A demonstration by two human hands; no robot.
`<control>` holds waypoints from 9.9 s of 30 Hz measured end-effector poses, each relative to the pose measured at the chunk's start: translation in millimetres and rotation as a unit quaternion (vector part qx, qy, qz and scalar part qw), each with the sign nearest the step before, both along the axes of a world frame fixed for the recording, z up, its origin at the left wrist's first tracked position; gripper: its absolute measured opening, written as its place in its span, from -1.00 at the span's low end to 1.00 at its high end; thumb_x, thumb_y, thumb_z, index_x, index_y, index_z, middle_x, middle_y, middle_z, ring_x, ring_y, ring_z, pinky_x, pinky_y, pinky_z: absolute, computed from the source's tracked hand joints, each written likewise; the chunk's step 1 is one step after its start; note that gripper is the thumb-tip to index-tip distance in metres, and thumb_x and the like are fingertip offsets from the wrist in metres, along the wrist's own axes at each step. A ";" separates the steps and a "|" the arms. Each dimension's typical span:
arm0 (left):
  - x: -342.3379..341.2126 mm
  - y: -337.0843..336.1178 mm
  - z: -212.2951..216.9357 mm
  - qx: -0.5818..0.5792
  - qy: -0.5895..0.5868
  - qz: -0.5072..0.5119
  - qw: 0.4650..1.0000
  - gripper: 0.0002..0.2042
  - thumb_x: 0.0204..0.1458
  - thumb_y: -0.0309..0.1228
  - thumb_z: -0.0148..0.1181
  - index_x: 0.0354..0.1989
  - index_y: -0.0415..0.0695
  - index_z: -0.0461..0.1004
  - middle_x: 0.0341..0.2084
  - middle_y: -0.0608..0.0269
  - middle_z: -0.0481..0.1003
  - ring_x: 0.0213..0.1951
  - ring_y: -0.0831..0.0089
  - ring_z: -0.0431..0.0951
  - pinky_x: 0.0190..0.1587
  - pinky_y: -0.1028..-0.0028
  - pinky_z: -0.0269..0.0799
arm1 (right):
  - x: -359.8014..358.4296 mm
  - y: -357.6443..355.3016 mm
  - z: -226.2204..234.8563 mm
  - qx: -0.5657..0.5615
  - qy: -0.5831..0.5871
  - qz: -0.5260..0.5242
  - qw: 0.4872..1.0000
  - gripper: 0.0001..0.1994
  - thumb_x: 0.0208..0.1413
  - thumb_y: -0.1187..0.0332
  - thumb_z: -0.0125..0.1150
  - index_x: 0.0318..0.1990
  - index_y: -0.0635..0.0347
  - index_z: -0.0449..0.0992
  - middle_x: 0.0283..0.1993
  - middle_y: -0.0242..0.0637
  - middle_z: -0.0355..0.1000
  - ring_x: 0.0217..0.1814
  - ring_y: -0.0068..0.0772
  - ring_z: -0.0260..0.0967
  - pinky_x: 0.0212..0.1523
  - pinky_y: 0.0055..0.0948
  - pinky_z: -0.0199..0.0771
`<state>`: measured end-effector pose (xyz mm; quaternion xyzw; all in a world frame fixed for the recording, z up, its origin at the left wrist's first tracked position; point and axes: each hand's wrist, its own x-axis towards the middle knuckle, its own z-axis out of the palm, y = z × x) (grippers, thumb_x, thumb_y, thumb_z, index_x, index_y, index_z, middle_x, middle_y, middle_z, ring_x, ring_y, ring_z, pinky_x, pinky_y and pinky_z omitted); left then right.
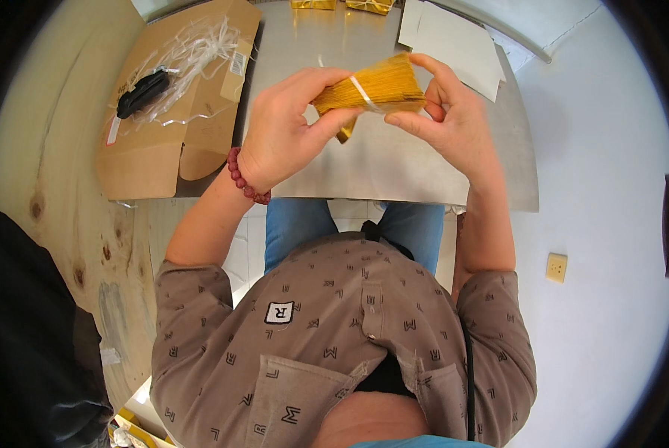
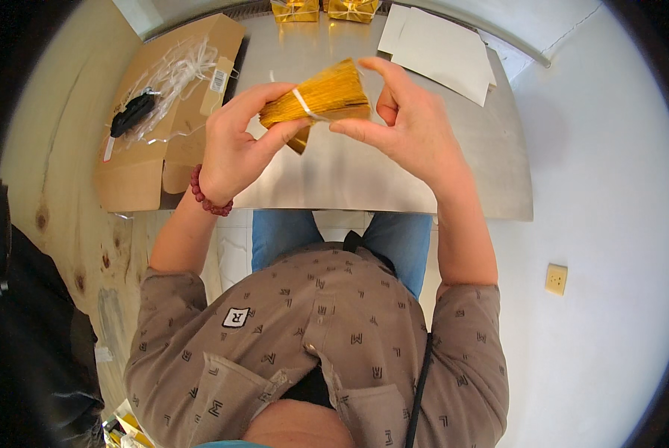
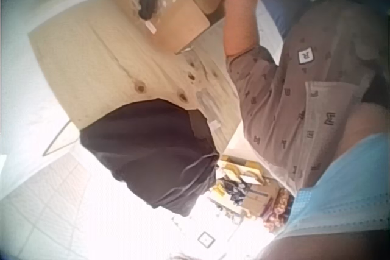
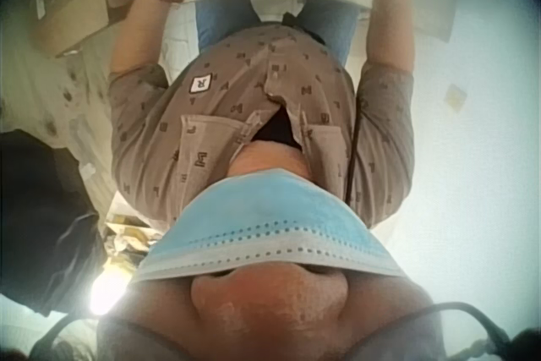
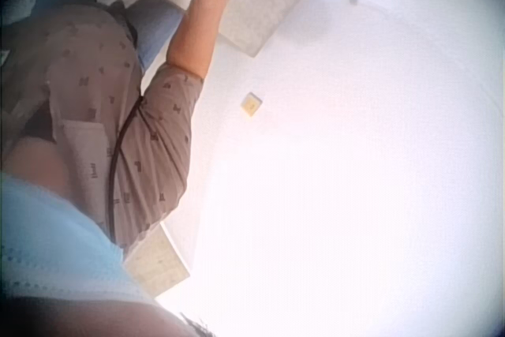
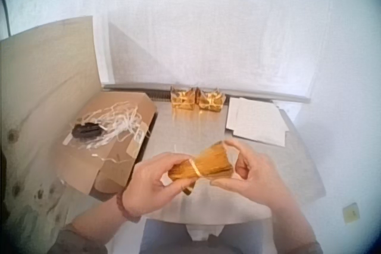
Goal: The person gathers a stack of gold-colored paper sheets, aligns them, and ties them into a bundle using a white string. They wrap the string around the stack multiple times and tie it off, then place the finished bundle on the table.
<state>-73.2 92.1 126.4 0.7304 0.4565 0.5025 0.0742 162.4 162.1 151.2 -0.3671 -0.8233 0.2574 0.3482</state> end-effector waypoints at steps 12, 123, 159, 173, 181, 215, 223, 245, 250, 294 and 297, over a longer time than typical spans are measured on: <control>-9.0 2.6 2.2 0.071 -0.022 0.073 0.995 -0.65 -0.01 -0.52 0.46 -0.02 -0.24 0.58 -0.27 0.13 0.63 -0.29 0.36 0.64 -0.21 0.47 0.55 | 2.2 -15.2 3.8 -0.063 0.095 -0.078 0.990 -0.52 -0.03 0.18 0.57 -0.03 0.21 0.51 -0.42 -0.42 0.34 -0.57 -0.64 0.06 -0.53 -0.55 0.16; 9.5 9.9 -28.8 0.048 -0.141 0.118 0.982 -0.76 0.01 -0.46 0.42 -0.17 -0.22 0.57 -0.39 0.12 0.56 -0.40 0.27 0.57 -0.32 0.40 0.48 | -45.7 -25.3 9.7 -0.079 0.397 0.164 0.900 -0.63 0.52 0.26 -0.29 -0.39 0.20 0.24 -0.43 -0.37 0.07 -0.39 -0.46 -0.04 -0.30 -0.41 0.10; 11.8 3.7 -18.1 -0.363 -0.570 -0.195 0.711 -0.84 0.26 -0.36 0.27 -0.17 -0.21 0.55 -0.32 0.32 0.60 -0.33 0.62 0.59 -0.29 0.56 0.53 | -94.2 -64.8 -60.6 0.245 0.126 0.197 0.941 -0.83 0.09 0.35 0.28 -0.45 0.15 0.42 -0.41 -0.26 0.25 -0.32 -0.17 0.22 -0.24 -0.23 0.22; -2.3 8.0 -32.8 -0.356 -0.418 -0.180 0.816 -0.76 0.22 -0.44 0.31 -0.01 -0.29 0.54 -0.26 0.35 0.61 -0.27 0.67 0.56 -0.21 0.59 0.53 | -91.1 -55.7 -67.2 0.202 0.056 0.307 0.928 -0.85 0.11 0.37 0.25 -0.43 0.17 0.44 -0.32 -0.18 0.43 -0.17 -0.06 0.37 -0.02 -0.14 0.37; -14.1 -3.0 -24.6 -0.240 -0.289 -0.106 0.921 -0.69 0.20 -0.47 0.33 0.08 -0.31 0.51 -0.27 0.38 0.58 -0.25 0.73 0.50 -0.23 0.66 0.45 | -31.1 -63.0 -4.9 0.226 0.137 0.196 0.944 -0.52 -0.07 0.29 0.50 0.06 0.16 0.56 -0.01 -0.18 0.51 0.13 -0.10 0.40 0.20 -0.13 0.37; 0.3 -30.0 8.7 -0.023 0.014 -0.088 0.996 -0.57 -0.04 -0.58 0.41 0.06 -0.27 0.52 -0.32 0.22 0.52 -0.42 0.50 0.46 -0.38 0.55 0.37 | -4.0 -22.2 -32.3 -0.112 0.299 0.139 0.937 -0.57 0.04 0.40 0.48 0.09 0.24 0.57 -0.08 -0.30 0.54 -0.12 -0.54 0.44 -0.07 -0.52 0.43; 8.0 -25.0 11.0 -0.005 0.092 -0.029 0.995 -0.53 -0.09 -0.62 0.40 0.08 -0.20 0.52 -0.29 0.14 0.54 -0.34 0.34 0.58 -0.24 0.38 0.54 | -21.8 -28.1 -34.4 0.051 0.257 0.070 0.963 -0.49 0.20 0.35 0.25 0.29 0.33 0.39 0.27 -0.11 0.38 0.23 -0.32 0.35 0.22 -0.39 0.32; 20.0 -3.7 0.3 -0.061 -0.166 -0.024 0.984 -0.56 -0.05 -0.53 0.47 0.06 -0.20 0.53 -0.23 0.28 0.63 -0.25 0.49 0.56 -0.17 0.48 0.50 | -28.7 -14.7 -24.1 -0.166 0.388 0.108 0.900 -0.68 0.28 0.32 0.24 0.11 0.26 0.48 -0.07 -0.31 0.54 0.00 -0.54 0.44 0.05 -0.47 0.47; 4.3 -3.0 -1.7 -0.102 -0.133 -0.060 0.984 -0.57 -0.01 -0.47 0.45 0.07 -0.18 0.54 -0.26 0.31 0.60 -0.33 0.55 0.45 -0.19 0.53 0.44 | -7.8 -3.7 -11.5 0.002 0.159 0.111 0.981 -0.47 -0.05 0.34 0.52 0.13 0.20 0.52 -0.06 -0.31 0.55 -0.01 -0.44 0.48 0.09 -0.39 0.48; -35.6 -10.4 19.1 -0.429 -0.024 -0.276 0.860 -0.73 0.15 -0.53 0.36 0.02 -0.26 0.59 -0.25 0.26 0.64 -0.27 0.58 0.61 -0.25 0.58 0.57 | 18.9 -28.3 -27.7 -0.238 0.117 0.186 0.946 -0.65 0.01 0.43 0.49 -0.03 0.24 0.57 -0.19 -0.45 0.53 -0.13 -0.64 0.44 -0.08 -0.57 0.45; -34.9 -12.9 15.2 -0.431 -0.065 -0.283 0.854 -0.83 0.19 -0.48 0.31 -0.09 -0.26 0.62 -0.34 0.31 0.63 -0.37 0.61 0.58 -0.30 0.58 0.56 | 21.3 -30.8 -27.9 -0.233 0.119 0.203 0.943 -0.65 0.01 0.43 0.49 -0.02 0.23 0.57 -0.18 -0.45 0.54 -0.14 -0.65 0.44 -0.09 -0.57 0.46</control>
